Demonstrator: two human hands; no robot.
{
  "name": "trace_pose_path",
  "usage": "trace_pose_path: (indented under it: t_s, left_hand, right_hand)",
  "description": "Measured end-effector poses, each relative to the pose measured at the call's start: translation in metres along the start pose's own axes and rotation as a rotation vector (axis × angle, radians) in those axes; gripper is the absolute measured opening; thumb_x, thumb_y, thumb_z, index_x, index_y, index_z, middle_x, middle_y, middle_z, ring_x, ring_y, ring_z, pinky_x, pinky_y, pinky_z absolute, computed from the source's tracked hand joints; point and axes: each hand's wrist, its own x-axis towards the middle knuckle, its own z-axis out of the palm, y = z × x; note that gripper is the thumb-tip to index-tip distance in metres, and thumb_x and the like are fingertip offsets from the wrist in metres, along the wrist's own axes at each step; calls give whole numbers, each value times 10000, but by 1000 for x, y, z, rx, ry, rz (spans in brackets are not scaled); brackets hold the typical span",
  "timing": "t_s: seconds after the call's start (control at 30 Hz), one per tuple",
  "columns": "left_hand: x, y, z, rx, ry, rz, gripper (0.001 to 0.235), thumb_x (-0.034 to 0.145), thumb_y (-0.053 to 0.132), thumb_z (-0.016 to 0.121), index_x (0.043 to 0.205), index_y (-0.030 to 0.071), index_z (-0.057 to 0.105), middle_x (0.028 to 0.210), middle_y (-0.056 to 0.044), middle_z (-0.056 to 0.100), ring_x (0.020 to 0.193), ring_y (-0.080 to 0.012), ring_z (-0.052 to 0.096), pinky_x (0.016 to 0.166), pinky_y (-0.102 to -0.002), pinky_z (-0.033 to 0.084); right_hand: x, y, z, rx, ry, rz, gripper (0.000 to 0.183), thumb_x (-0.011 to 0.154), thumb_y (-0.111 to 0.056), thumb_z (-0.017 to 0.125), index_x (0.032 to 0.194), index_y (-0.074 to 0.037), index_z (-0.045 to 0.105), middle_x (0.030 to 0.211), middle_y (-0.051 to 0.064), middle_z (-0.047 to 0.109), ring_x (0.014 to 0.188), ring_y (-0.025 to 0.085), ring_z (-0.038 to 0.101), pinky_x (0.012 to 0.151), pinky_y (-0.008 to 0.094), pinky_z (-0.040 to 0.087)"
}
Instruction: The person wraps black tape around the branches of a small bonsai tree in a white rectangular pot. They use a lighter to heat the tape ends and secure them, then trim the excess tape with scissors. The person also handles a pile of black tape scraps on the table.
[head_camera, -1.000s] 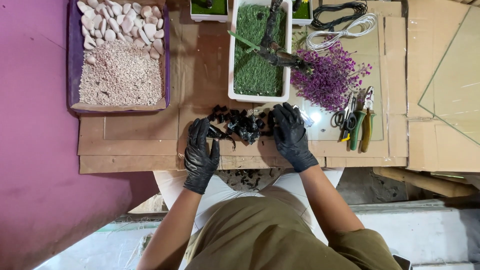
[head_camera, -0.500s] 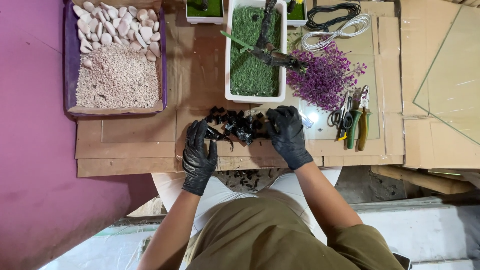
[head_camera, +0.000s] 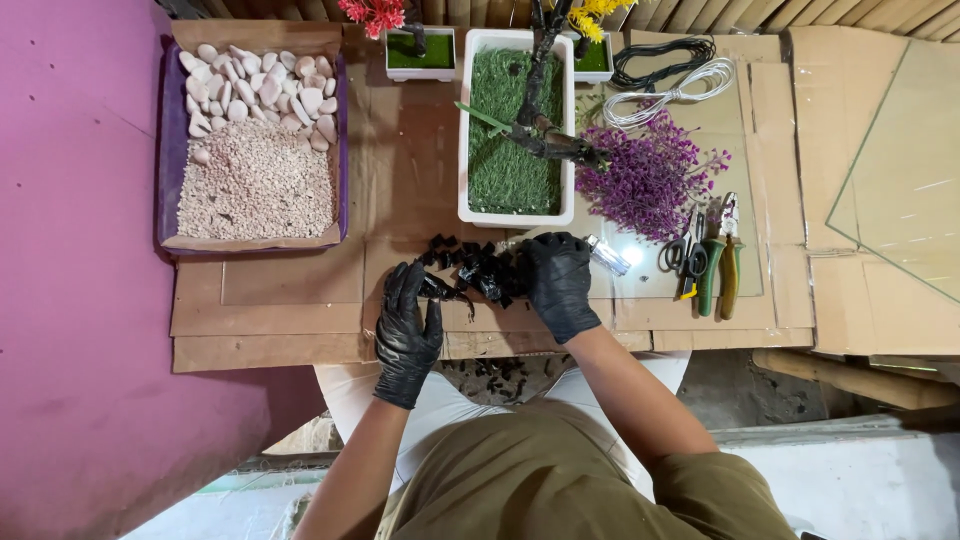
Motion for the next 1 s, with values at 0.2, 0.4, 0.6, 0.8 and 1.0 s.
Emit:
trace_pose_path:
  t_s: [0.2,0.4,0.6,0.8,1.0]
  left_hand:
    - [1,0,0,-49,17,-12,486,952,164,665,1423,71,589,1393,-162,603,1336,-382,560,1101,-529,496]
    - [15,13,-15,-219,97,-136,408,1003,108,607,1407,52,585,1335,-186,612,1275,-418,583,1048,-545,516]
    - [59,100,-26,-440,83,-96,400,953,210,690,1348,152,660,1287,-40,646,1228,-277,638,1057,-418,538]
    - [105,178,-54,-787,-85,-87,279,976,162,743,1250,133,701,1124,-122,709,1134,-413,665,1004,-566,556]
    - [106,184,-65,-915,-100,-198,169,964,128,748,1121,185,726,1071,-67,739,1106,-396,681,996,-601,543]
  right_hand:
    - [19,-27,-45,180,-69,189,279,807,-305,892,1004,-139,785,1008,120,748,970,328,693,922,440,550]
    - [11,-15,-86,1349,55,810,144,936,-107,744,1079,-94,738,935,53,708,858,151,693,811,311,576]
    - [10,-41,-149,1571,205,807,94,897,-24,746,989,-24,728,943,125,732,923,174,672,925,325,527]
    - [-4,-53,-174,1691,277,617,112,828,96,755,926,81,702,932,244,735,878,273,739,780,337,590]
    - [-9,-51,-196,1695,339,481,78,863,85,721,936,97,696,947,245,703,898,292,700,819,391,591]
